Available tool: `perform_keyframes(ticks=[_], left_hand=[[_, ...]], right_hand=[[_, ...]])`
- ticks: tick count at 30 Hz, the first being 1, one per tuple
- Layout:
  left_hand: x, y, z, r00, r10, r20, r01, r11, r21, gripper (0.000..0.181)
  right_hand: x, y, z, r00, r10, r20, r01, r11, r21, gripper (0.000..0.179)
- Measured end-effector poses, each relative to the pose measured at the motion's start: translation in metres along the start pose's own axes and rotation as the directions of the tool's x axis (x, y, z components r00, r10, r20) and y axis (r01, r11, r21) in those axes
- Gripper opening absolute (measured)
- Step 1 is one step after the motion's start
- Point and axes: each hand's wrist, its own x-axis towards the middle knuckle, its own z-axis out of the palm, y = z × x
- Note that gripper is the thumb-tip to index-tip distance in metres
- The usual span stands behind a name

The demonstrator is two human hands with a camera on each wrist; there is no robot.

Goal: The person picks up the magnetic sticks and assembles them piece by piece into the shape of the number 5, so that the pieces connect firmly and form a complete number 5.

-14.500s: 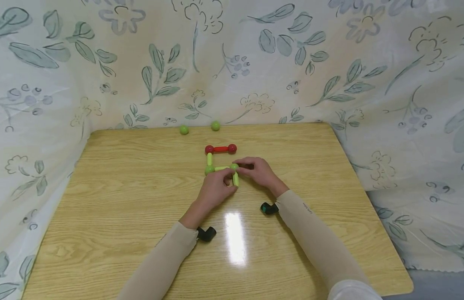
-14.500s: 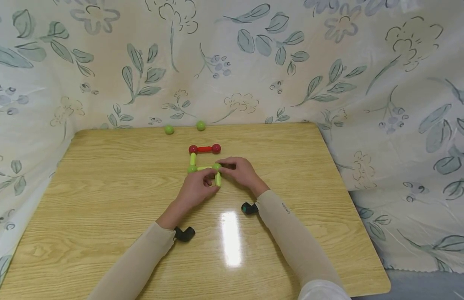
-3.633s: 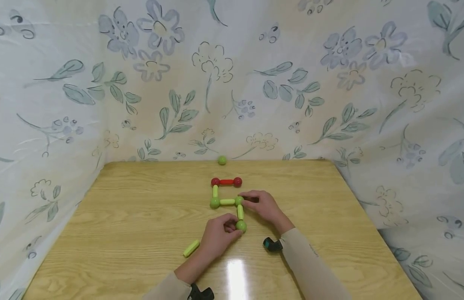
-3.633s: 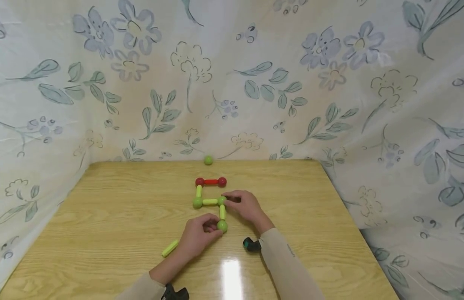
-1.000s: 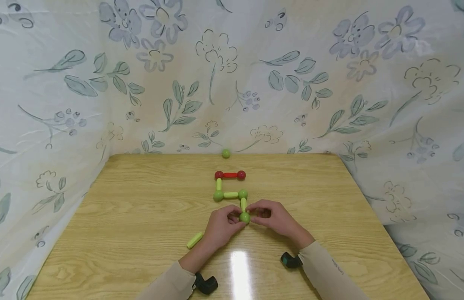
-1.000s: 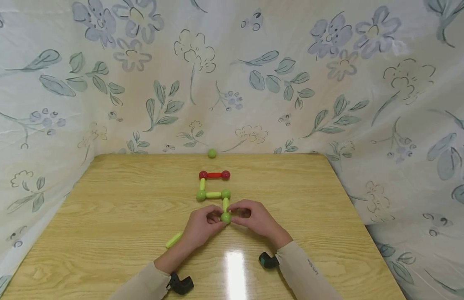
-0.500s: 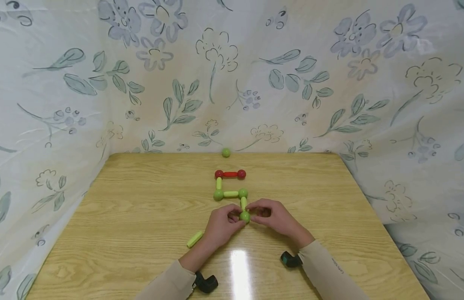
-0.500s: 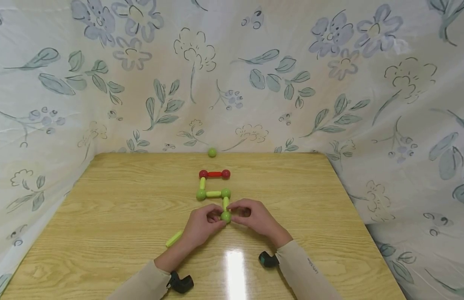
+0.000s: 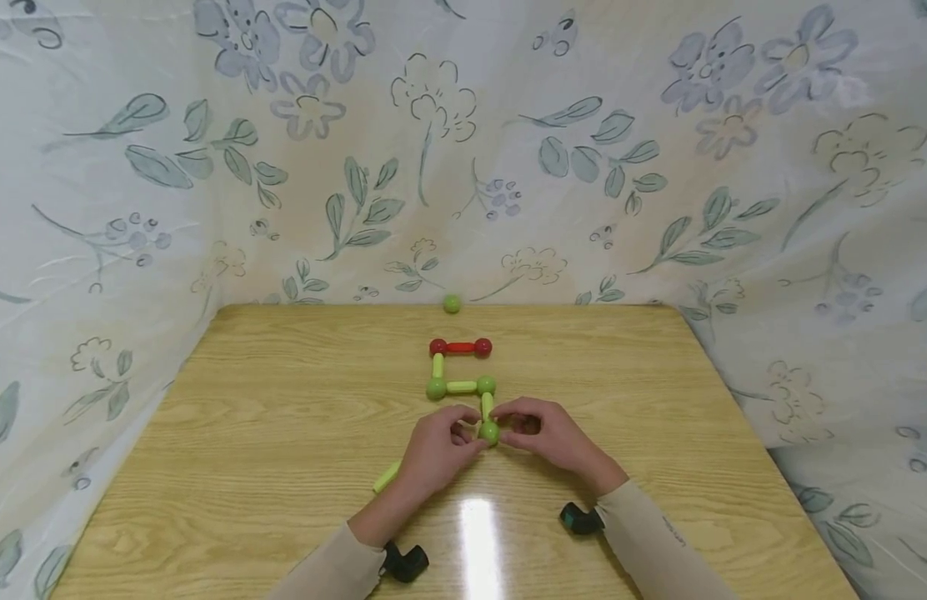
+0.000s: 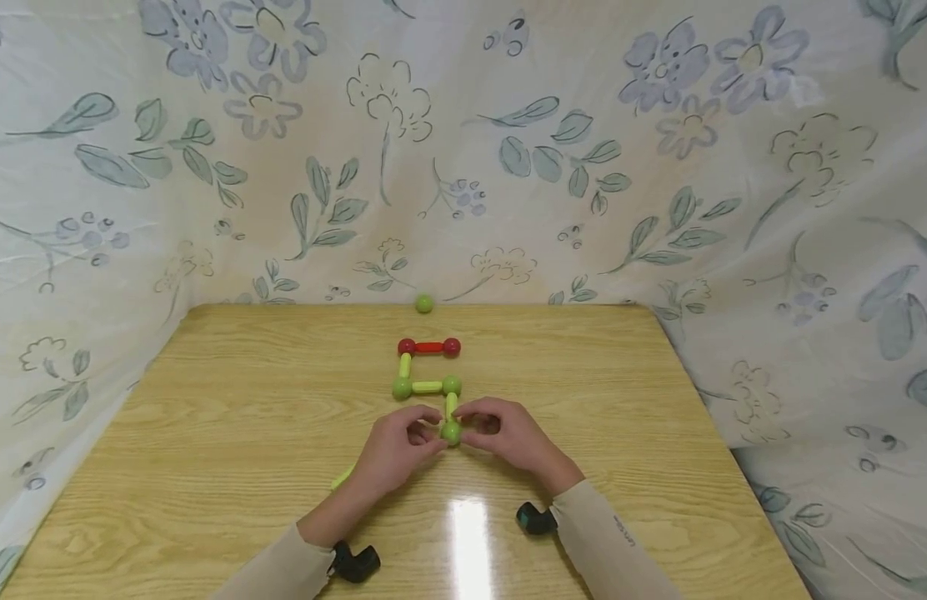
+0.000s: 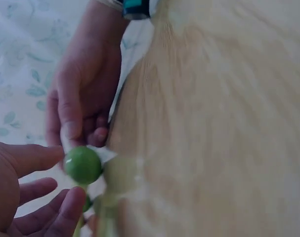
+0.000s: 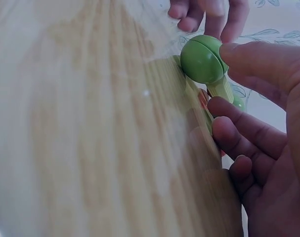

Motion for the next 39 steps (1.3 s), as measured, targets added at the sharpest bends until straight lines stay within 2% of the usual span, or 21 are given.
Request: perform_keyframes(ticks=[4, 8, 13, 18, 22, 26, 33, 39], left_hand=[[-0.006, 0.003, -0.017, 0.999, 0.012, -0.032, -0.011, 0.999, 0.05, 0.031], [-0.014, -0.002, -0.042, 0.997, -0.037, -0.072, 0.042, 0.996, 0.074, 0.033], [-0.028, -0.021, -0.081, 0.991, -0.093, -0.1, 0.106, 0.985, 0.133, 0.044], [-0.045, -0.042, -0.12, 0.987, -0.091, -0.134, 0.114, 0.978, 0.174, 0.052], [-0.058, -0.05, -0.139, 0.984, -0.086, -0.157, 0.115, 0.976, 0.185, 0.055], [-0.066, -0.054, -0.143, 0.986, -0.072, -0.151, 0.102, 0.974, 0.201, 0.055], [-0.07, -0.049, -0.133, 0.99, 0.056, -0.131, -0.014, 0.953, 0.303, 0.054], [-0.07, -0.044, -0.127, 0.991, 0.075, -0.111, -0.038, 0.952, 0.302, 0.052]], right_hand=[[-0.001, 0.002, 0.0, 1.0, -0.003, -0.001, 0.003, 1.0, -0.012, 0.035], [-0.002, 0.004, 0.002, 1.0, 0.004, 0.002, -0.004, 1.0, -0.01, 0.037], [-0.003, 0.004, 0.005, 1.0, 0.006, 0.004, -0.006, 1.0, -0.015, 0.045], [-0.004, 0.003, 0.007, 1.0, -0.014, 0.005, 0.015, 0.998, -0.058, 0.05], [-0.004, 0.002, 0.008, 0.999, -0.036, -0.003, 0.036, 0.995, -0.093, 0.051], [-0.006, 0.001, 0.008, 0.998, -0.059, -0.016, 0.057, 0.99, -0.131, 0.051], [-0.007, 0.001, 0.013, 0.992, -0.108, -0.061, 0.097, 0.983, -0.159, 0.046], [-0.006, 0.002, 0.017, 0.991, -0.103, -0.085, 0.085, 0.977, -0.197, 0.04]])
